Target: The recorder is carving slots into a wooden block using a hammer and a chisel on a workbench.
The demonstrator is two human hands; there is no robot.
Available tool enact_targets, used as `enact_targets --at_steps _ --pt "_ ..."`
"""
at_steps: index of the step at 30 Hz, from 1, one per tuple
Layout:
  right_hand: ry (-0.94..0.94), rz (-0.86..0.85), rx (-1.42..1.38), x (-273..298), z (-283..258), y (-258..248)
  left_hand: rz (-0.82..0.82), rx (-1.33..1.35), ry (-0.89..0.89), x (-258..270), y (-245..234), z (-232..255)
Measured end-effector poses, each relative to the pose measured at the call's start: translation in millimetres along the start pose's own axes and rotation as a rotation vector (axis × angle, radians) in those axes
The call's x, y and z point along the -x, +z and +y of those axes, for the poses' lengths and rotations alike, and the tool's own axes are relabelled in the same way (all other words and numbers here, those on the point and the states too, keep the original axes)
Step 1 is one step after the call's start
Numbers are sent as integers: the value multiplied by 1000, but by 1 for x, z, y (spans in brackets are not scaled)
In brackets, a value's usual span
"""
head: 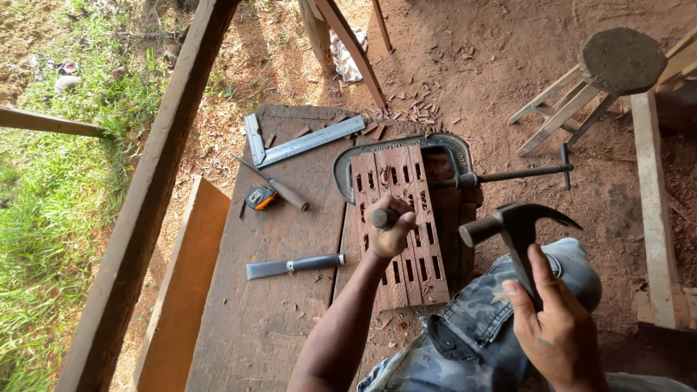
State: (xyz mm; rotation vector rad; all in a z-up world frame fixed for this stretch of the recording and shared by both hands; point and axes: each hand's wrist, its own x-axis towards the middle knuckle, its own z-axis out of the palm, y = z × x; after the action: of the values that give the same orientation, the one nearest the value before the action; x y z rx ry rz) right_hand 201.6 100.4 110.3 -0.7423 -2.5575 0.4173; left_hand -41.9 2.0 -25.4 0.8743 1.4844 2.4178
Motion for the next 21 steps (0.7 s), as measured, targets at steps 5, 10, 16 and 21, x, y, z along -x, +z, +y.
enact_targets --at_steps 5,10,16,21 --pt "-263 44 -89 -29 -37 -37 -72 -136 59 2 10 8" --pt "-440 -80 -69 -50 -59 -27 -71 -149 155 8 7 -26" --pt "-366 -307 44 -53 -47 -4 -112 -295 376 -8 12 -32" --pt "-302 -116 -100 -53 -74 -67 -96 -337 272 7 14 -21"
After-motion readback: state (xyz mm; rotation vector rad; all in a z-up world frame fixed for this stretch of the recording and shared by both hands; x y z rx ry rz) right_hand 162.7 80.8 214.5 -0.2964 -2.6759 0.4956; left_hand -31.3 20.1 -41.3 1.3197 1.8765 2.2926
